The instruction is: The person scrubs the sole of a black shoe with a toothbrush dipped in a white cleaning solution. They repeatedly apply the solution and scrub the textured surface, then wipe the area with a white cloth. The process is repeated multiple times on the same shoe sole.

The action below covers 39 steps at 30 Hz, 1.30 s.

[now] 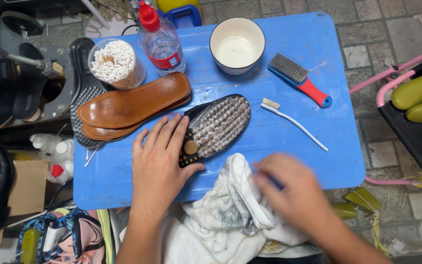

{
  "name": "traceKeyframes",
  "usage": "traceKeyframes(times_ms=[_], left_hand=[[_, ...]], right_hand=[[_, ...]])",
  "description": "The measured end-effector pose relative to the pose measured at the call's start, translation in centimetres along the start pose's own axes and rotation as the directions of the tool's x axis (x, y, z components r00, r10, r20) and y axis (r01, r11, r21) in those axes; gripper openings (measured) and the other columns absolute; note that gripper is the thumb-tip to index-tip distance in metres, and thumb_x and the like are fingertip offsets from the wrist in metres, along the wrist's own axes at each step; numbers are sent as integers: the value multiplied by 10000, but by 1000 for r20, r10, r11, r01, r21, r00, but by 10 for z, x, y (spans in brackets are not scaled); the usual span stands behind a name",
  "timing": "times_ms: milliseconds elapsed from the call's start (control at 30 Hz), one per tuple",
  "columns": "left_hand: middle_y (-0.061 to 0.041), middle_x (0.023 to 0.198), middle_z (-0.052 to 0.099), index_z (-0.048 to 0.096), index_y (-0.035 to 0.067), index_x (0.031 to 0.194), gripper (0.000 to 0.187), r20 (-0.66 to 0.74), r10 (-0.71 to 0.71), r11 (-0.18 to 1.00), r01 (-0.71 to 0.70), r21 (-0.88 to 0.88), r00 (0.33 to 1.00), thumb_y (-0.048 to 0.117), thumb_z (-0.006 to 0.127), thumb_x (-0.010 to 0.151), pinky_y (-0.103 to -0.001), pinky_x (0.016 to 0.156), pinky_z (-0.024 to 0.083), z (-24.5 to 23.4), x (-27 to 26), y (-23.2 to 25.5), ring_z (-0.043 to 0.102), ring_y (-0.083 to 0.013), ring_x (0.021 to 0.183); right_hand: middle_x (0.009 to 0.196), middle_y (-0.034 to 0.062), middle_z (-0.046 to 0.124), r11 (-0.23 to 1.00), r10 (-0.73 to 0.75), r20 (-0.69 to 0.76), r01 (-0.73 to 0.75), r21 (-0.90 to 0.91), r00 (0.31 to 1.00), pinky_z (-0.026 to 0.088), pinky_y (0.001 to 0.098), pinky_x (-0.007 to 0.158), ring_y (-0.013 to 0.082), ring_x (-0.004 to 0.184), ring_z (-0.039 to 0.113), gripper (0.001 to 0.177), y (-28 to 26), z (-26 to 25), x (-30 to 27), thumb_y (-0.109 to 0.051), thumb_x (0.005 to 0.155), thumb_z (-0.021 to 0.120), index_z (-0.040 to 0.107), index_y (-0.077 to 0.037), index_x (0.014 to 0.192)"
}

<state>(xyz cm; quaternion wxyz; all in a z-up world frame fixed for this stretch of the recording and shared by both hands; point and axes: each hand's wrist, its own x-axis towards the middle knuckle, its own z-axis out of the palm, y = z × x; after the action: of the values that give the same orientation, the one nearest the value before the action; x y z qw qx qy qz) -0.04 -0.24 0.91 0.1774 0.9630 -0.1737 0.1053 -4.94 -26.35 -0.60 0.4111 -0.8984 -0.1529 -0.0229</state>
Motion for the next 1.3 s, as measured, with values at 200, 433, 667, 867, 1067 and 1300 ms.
traceKeyframes(times_ms=[200, 433, 667, 867, 1067, 1300], left_hand=[[-144, 1444, 563, 578, 54, 1381, 880, 5, 93, 986, -91, -137, 996, 347, 884, 610, -549, 1125, 344, -5, -1, -6, 515, -359, 1350], [-125, 1430, 672, 614, 79, 1360, 403, -86, 129, 757, -154, -634, 988, 224, 725, 1001, -418, 1202, 488, 8, -23, 21, 647, -304, 1371], [-159, 1445, 622, 439, 21, 1522, 494, 383, 297, 219, 328, -919, 875, 225, 502, 1076, -353, 1153, 464, 59, -11, 54, 609, -246, 1349], [-187, 1408, 621, 439, 32, 1551, 592, 523, 663, 206, 541, -815, 536, 366, 522, 1069, -344, 1118, 435, 101, -2, 63, 563, -249, 1308], [-187, 1276, 683, 606, 42, 1358, 702, 738, 578, 658, 335, -674, 348, 569, 605, 894, -407, 1007, 499, 44, -4, 50, 645, -325, 1197], [-209, 1289, 633, 606, -21, 1262, 547, 298, 351, 732, -61, -679, 887, 326, 766, 871, -440, 930, 534, 25, -64, 49, 655, -402, 1110]], right_hand=[[844, 101, 668, 976, 212, 262, -217, -8, 941, 517, 363, 743, 264, 794, 642, 343, 14, 40, -19, -328, 879, 748, 692, -26, 1031], [1254, 214, 700, -107, 565, 322, -320, 941, 759, 465, 435, 1048, 320, 1149, 667, 532, 92, 23, -55, -190, 893, 423, 567, 58, 1340], [1261, 220, 667, -397, 442, 234, -44, 917, 866, 492, 526, 1030, 372, 1175, 645, 403, 95, 6, -59, -279, 1006, 431, 568, -4, 1267], [1003, 289, 686, -541, 170, 164, -47, 840, 972, 569, 485, 806, 388, 904, 701, 221, 79, -26, -55, -223, 1085, 443, 476, -12, 1145], [1058, 291, 693, -193, 365, -82, 162, 968, 928, 581, 509, 840, 413, 943, 709, 241, 97, -88, -70, -227, 1143, 482, 529, 7, 1115], [1139, 237, 677, 669, 547, -272, -217, 711, 792, 527, 480, 927, 366, 1030, 657, 187, 115, -99, -70, -187, 1087, 582, 555, -12, 1146]])
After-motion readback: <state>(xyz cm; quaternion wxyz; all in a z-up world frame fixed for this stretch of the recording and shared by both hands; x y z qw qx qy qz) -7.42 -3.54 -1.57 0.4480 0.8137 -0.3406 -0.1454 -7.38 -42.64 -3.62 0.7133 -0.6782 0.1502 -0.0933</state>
